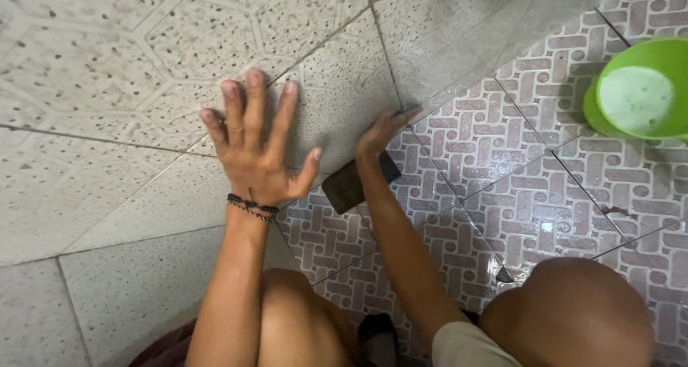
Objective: The person scrubs the tiled bathroom walls using a sponge and soapy water from a green scoop. They repeatedly dip the sponge into the scoop and scrub different sections of the wall, including corners and areas around the shower fixture.
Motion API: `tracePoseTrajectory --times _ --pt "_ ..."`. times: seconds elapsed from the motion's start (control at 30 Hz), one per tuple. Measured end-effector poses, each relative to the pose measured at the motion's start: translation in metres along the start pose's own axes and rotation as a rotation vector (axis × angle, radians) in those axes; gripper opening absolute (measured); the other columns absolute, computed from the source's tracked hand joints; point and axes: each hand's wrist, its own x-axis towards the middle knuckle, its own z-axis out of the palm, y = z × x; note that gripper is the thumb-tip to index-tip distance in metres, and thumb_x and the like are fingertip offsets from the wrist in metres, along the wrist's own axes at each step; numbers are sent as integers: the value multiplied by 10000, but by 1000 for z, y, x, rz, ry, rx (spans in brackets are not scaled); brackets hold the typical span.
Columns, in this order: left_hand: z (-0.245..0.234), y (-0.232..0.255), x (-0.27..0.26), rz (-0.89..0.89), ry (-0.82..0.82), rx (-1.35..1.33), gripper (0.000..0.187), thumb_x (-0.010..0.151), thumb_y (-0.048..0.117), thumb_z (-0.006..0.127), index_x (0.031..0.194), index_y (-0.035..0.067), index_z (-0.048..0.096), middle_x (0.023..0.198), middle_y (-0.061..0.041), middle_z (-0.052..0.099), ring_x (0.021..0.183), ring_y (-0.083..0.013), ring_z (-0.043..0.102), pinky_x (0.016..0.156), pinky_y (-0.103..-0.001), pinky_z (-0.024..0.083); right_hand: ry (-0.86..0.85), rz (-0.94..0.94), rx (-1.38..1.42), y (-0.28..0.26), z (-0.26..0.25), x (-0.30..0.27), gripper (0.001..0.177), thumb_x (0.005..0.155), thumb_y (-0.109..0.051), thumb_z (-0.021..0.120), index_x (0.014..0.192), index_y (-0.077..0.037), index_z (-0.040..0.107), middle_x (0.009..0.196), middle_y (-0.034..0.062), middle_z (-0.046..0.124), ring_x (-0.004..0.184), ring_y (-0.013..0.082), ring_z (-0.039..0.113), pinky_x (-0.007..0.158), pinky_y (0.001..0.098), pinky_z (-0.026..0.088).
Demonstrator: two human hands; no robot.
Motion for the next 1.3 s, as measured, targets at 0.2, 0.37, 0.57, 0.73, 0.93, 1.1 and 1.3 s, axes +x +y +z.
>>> tracePoseTrajectory --times 0.2,0.37,0.57,0.73,0.93,1.1,1.3 --pt "22 10 12 116 -54 241 630 1082 532 455 1621 223 555 1704 -72 346 1614 -268 104 1312 -490 -119 -274 -42 -148 -50 -18 -81 846 986 -223 417 1609 55 -82 1682 324 -1 1586 416 47 1297 446 84" --pt "29 8 8 117 -49 266 619 1107 569 449 1626 249 560 1708 -73 342 1617 -277 110 1316 -483 -111 -87 123 86 29 -24 4 743 1097 -299 359 1598 66 -52 1708 300 -17 1598 391 44 1293 421 62" --pt "35 9 8 110 -5 288 641 1094 609 422 1608 259 580 1700 -69 342 1617 -275 100 1317 -484 -109 -114 205 -70 29 -16 -55 737 1071 -262 391 1630 97 72 1708 293 133 1592 373 170 1289 403 133" --pt "38 9 9 108 -1 251 663 1080 642 418 1597 267 595 1694 -79 355 1609 -278 100 1309 -478 -109 -196 -50 -46 12 -24 -64 870 1083 -460 369 1607 101 -40 1711 308 -15 1612 403 16 1306 440 28" --pt "32 10 5 87 -46 267 667 1081 647 413 1597 268 601 1706 -81 337 1616 -284 93 1310 -487 -120 -149 -12 -44 11 -26 -28 940 1068 -584 357 1619 89 0 1725 300 21 1623 394 43 1316 455 56" --pt "37 11 8 98 13 265 674 1059 641 418 1590 272 605 1703 -77 326 1621 -278 92 1316 -480 -116 -252 -91 -31 -4 -32 -74 985 1037 -631 366 1634 59 -3 1733 286 29 1632 383 26 1315 450 30" --pt "32 12 3 64 -69 193 672 1072 642 446 1593 251 613 1701 -98 335 1610 -283 86 1304 -478 -123 -165 57 73 -16 -32 -35 1021 1023 -657 398 1626 65 1 1729 298 7 1618 402 43 1303 462 58"
